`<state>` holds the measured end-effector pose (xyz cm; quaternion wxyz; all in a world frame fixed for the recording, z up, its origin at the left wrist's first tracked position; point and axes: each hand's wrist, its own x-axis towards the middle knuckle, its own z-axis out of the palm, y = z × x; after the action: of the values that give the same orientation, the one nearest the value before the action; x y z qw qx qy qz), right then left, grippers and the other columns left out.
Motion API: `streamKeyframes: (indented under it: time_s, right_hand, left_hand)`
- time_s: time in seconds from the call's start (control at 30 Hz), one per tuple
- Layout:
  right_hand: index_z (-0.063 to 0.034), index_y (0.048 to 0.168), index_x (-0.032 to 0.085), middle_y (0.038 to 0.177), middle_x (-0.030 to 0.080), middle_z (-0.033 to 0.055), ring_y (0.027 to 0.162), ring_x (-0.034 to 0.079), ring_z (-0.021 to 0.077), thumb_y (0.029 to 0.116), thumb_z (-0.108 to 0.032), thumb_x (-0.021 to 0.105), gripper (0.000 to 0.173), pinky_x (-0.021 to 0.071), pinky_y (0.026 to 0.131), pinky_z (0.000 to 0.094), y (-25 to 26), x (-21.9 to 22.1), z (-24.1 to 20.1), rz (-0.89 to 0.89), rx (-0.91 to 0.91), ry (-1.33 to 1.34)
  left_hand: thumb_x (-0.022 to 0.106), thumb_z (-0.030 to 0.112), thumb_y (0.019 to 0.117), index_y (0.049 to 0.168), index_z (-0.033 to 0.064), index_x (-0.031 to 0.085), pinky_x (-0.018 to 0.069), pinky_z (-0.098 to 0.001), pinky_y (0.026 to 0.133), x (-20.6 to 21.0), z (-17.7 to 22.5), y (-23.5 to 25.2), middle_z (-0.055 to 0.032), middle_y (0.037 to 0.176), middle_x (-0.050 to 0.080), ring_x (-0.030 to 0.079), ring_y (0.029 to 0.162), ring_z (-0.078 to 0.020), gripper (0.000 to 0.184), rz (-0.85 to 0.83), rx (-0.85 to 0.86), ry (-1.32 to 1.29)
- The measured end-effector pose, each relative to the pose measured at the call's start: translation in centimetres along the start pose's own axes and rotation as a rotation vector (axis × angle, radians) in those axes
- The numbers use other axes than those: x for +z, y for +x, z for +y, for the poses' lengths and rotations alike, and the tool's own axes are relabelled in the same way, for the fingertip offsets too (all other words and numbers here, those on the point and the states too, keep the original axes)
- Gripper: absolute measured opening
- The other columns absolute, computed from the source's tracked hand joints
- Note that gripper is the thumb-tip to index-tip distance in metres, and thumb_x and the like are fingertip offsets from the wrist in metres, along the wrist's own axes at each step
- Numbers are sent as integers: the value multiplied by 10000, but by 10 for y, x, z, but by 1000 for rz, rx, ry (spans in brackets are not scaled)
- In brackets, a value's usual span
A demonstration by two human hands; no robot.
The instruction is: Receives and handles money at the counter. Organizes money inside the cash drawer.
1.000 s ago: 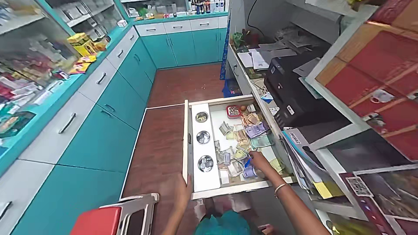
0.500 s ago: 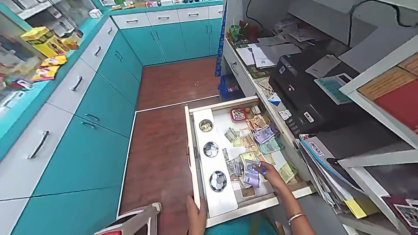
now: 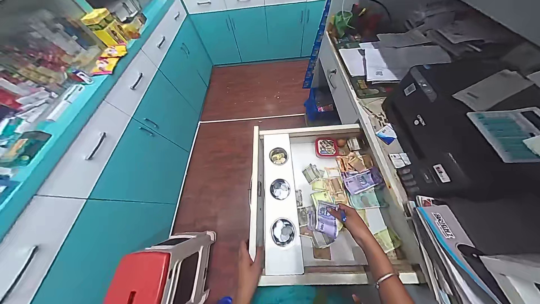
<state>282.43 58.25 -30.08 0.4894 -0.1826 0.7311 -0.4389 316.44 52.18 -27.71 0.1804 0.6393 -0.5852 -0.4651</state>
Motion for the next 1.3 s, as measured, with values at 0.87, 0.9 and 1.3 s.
streamKeyframes:
  time_s: [0.87,0.9,1.3]
  right_hand:
    - [1,1329,653,1272,667,266,1257,577,486,1092,-319,459,443,400,1073,647,53,47,-122,114,-491,-843]
    - [23,1271,676,1238,674,274,1229,587,492,1080,-254,486,386,401,1077,635,57,57,-130,114,-576,-867]
    - [-61,1304,667,1243,668,271,1183,627,466,1012,-61,492,341,477,943,639,136,163,-192,-229,-393,-1223]
  left_hand:
    - [645,255,991,1396,-109,495,461,-525,1077,2,-3,2,-302,1295,614,605,1225,-396,564,25,-43,-21]
    - [643,261,989,1396,-104,497,464,-520,1075,3,-4,3,-293,1293,618,606,1225,-387,566,28,-39,-28]
    - [639,248,981,1411,-108,480,450,-507,1094,4,-7,4,-299,1321,598,594,1246,-382,581,18,-33,-77]
